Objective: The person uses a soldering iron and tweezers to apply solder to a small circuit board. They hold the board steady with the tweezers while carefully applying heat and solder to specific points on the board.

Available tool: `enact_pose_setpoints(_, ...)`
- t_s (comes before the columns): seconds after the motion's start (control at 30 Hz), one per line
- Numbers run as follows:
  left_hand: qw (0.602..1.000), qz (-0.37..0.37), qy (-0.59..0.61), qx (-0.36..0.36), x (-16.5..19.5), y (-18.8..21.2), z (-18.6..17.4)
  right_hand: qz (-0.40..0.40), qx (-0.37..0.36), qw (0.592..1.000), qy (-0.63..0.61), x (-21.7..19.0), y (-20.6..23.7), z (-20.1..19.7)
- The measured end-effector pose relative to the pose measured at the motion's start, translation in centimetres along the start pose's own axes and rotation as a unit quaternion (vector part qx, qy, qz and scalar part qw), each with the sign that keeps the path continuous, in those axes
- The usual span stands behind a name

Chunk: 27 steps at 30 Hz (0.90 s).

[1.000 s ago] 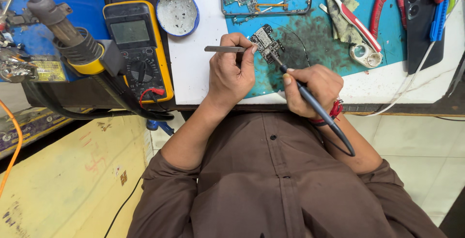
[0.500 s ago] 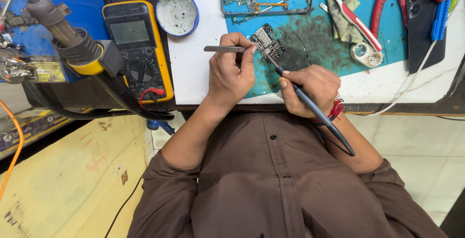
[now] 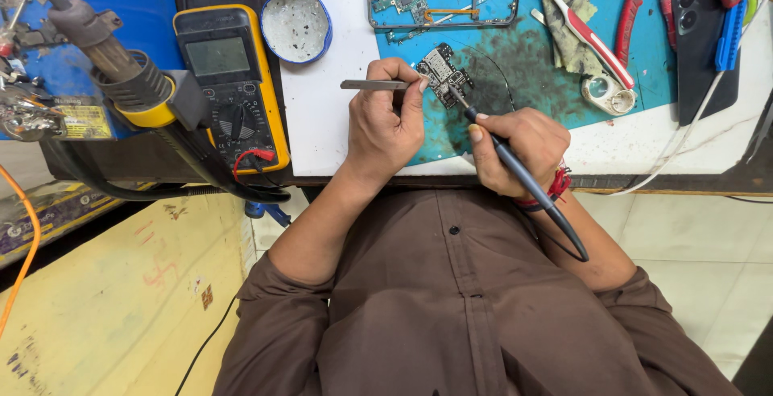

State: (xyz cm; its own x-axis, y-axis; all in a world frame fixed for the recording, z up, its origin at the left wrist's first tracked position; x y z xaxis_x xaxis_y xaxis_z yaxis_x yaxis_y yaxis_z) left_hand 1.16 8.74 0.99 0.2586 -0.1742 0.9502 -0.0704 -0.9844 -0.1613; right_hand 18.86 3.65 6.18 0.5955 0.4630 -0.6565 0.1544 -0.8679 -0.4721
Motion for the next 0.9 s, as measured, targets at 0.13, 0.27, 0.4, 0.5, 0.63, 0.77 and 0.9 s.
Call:
enact_pose_setpoints(0.13, 1.000, 0.006, 0.003, 0.001, 0.04, -0.03, 0.00, -0.027, -0.018, 0.999, 0.002, -0.35, -0.09, 0.32)
enact_pose_setpoints(0.27, 1.000, 0.014, -0.004, 0.007, 0.14, 0.08, -0.05, -0.008, -0.006, 1.000, 0.003, -0.14, -0.02, 0.12)
enact_pose_setpoints(0.4, 1.000, -0.015, -0.001, -0.005, -0.42, 0.10, 0.06, -0.028, -0.022, 0.999, 0.000, -0.45, -0.15, 0.41)
enact_pose_setpoints(0.5, 1.000, 0.015, -0.007, 0.004, 0.16, 0.05, -0.07, -0.023, -0.024, 0.999, 0.009, -0.47, -0.24, 0.43)
enact_pose_setpoints(0.63, 1.000, 0.002, -0.003, 0.000, 0.04, -0.10, -0.04, -0.009, -0.013, 1.000, 0.006, -0.32, -0.43, 0.23)
enact_pose_setpoints(0.77, 1.000, 0.010, -0.004, 0.002, 0.26, -0.10, -0.13, -0.017, -0.030, 0.999, 0.013, -0.54, -0.35, 0.46)
enact_pose_setpoints(0.9, 1.000, 0.018, -0.013, 0.004, 0.40, -0.03, -0.11, 0.000, -0.013, 1.000, -0.003, -0.12, -0.34, 0.30)
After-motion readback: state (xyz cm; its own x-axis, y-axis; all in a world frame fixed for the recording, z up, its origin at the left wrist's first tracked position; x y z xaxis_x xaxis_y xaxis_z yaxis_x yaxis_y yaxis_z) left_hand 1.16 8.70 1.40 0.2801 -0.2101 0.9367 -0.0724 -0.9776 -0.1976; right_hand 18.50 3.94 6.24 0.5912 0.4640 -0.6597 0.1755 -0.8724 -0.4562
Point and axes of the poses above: each hand's wrist, its own y-axis away from the middle knuckle, its own z-axis out of the palm, x = y × z, the point moved 9 cm from there along -y, towards the middle knuckle
